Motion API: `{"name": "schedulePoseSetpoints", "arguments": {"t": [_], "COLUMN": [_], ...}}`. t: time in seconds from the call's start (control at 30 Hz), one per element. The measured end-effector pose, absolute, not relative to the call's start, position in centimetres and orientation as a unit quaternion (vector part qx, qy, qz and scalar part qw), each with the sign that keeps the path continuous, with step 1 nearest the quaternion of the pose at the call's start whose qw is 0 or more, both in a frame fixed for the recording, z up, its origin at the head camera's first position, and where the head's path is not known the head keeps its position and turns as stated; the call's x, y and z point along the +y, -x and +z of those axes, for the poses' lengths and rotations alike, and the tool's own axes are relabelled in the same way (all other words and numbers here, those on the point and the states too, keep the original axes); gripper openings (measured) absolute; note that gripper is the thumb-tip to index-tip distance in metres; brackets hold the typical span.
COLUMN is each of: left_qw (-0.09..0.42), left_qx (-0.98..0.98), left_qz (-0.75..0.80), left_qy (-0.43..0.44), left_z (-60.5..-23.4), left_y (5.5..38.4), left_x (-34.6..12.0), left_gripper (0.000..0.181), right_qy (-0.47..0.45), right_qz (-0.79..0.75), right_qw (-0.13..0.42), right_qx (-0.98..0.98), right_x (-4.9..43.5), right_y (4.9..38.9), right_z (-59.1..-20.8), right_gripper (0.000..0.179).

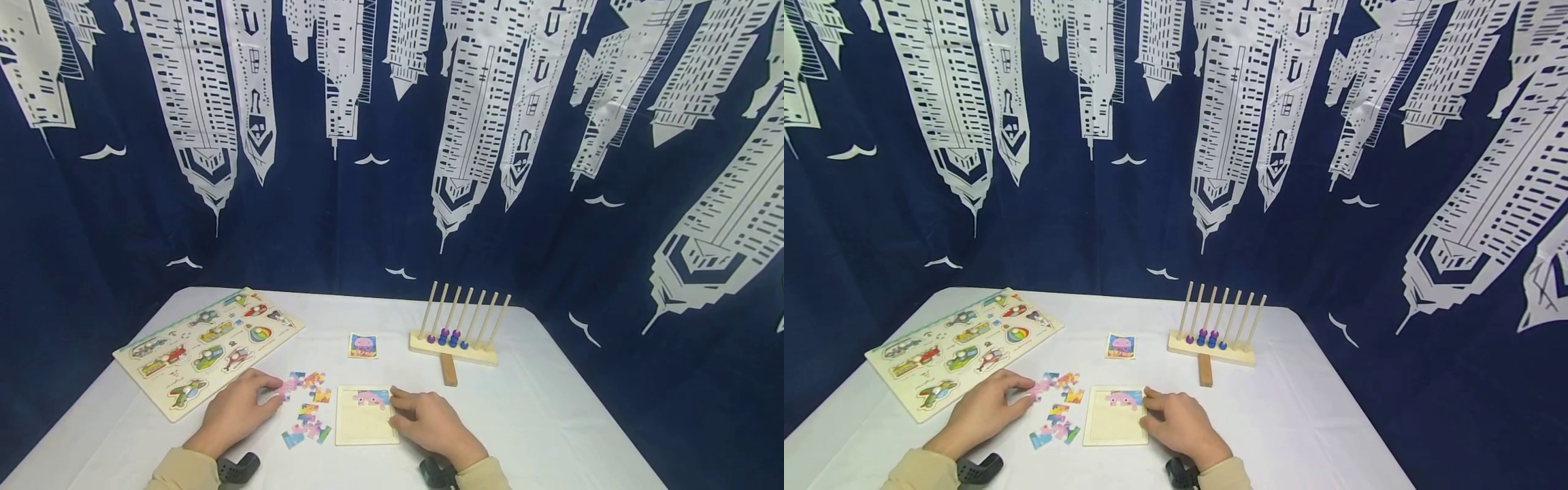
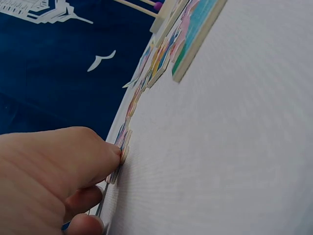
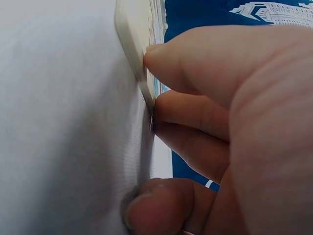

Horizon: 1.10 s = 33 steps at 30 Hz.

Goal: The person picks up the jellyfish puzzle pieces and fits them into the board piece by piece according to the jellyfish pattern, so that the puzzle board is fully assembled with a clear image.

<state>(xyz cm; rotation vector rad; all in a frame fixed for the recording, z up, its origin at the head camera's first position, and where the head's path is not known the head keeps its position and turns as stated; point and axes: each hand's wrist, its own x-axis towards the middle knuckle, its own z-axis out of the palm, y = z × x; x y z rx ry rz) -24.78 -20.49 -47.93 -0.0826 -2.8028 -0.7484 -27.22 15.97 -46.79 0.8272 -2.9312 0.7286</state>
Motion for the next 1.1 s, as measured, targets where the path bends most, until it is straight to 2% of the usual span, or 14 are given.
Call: {"name": "schedulePoseSetpoints", "arguments": {"t": [0.27, 0.43, 0.6, 0.67, 0.77, 0.93, 1.0, 1.1], "left_qw": [0.114, 0.105, 0.118, 0.121, 0.092, 0.004, -0.01, -0.011], "left_qx": [-0.957, -0.952, -0.951, -0.95, -0.946, -0.947, -0.946, -0.942], "left_qz": [-0.265, -0.286, -0.283, -0.287, -0.307, -0.299, -0.288, -0.29], "left_qy": [0.025, 0.016, 0.026, 0.031, 0.043, 0.118, 0.148, 0.171], "left_z": [-47.8, -47.7, -47.7, -47.7, -47.4, -47.0, -46.8, -46.8], "left_y": [24.7, 24.6, 24.7, 24.7, 24.5, 23.7, 23.4, 23.4], "left_x": [-20.5, -20.5, -20.5, -20.4, -20.0, -19.6, -19.4, -19.4], "left_gripper": [0.023, 0.029, 0.037, 0.034, 0.022, 0.04, 0.045, 0.04], "right_qy": [-0.266, -0.263, -0.262, -0.261, -0.261, -0.265, -0.267, -0.268], "right_qz": [0.24, 0.241, 0.242, 0.241, 0.239, 0.24, 0.239, 0.238], "right_qw": [0.002, 0.0, 0.0, -0.001, -0.001, 0.003, 0.004, 0.006], "right_qx": [-0.934, -0.934, -0.934, -0.935, -0.935, -0.934, -0.934, -0.934], "right_x": [16.0, 16.0, 16.0, 16.0, 16.0, 16.0, 16.1, 16.1], "right_y": [27.2, 27.2, 27.2, 27.2, 27.2, 27.2, 27.3, 27.3], "right_z": [-46.8, -46.7, -46.6, -46.6, -46.6, -46.7, -46.7, -46.7], "right_gripper": [0.04, 0.04, 0.04, 0.04, 0.04, 0.04, 0.04, 0.04]}}
